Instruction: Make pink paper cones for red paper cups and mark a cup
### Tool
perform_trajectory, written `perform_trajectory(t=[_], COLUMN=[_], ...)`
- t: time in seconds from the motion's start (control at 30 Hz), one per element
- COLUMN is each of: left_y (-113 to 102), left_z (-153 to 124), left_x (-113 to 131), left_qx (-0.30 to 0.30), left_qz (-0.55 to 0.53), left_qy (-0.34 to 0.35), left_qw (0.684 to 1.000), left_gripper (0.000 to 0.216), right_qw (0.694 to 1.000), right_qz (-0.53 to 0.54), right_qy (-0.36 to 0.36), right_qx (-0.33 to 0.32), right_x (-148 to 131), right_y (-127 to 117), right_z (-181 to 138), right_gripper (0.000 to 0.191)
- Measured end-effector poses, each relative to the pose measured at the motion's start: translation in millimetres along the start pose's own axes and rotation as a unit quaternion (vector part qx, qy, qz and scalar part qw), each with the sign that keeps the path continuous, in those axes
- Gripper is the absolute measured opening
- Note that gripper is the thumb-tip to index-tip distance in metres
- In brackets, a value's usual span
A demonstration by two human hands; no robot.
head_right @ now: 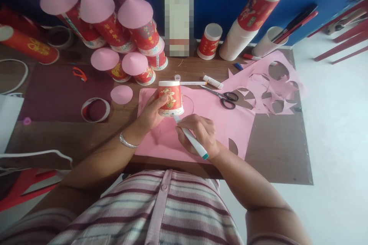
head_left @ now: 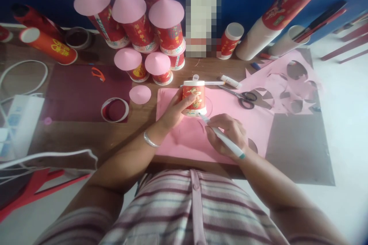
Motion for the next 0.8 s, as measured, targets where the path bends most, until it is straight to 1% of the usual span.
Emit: perform_trajectory(t=[0.17,0.37,0.6,0.8], left_y=[0.4,-1.2,0.0,1.4], left_z=[-0.3,-0.2,1.1,1.6], left_x=[0.1,-1.3,-1.2,-0.1], left_qx=[-0.004,-0.004,-0.029,-0.021], left_qz=[0.000,0.006,0.012,0.009], left_qy=[0.001,-0.002,0.005,-0.002], left_qw=[1.000,1.000,0.999,1.000], left_gripper=[0.039,0.041,0.041,0.040], right_qw=[1.000,1.000,1.000,1.000], right_qz=[-0.007,-0.006,-0.002,0.002], right_qy=[-0.001,-0.002,-0.004,-0.004], right_qx=[0.000,0.003,0.009,0.012], right_x=[0.3,-0.2,-0.1,0.9], right_y=[-0.5,-0.7,-1.3,-1.3], right_z=[0.5,1.5,0.5,-1.3], right_gripper=[0.014,0.016,0.015,0.016])
Point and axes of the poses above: each hand's wrist, its own z-axis towards the middle knuckle, its own y-axis out of the palm, x = y × z, the point moved 9 cm from there along z, towards the middle knuckle, and after that the axes turned 10 degrees about -x, right-handed, at the moved point
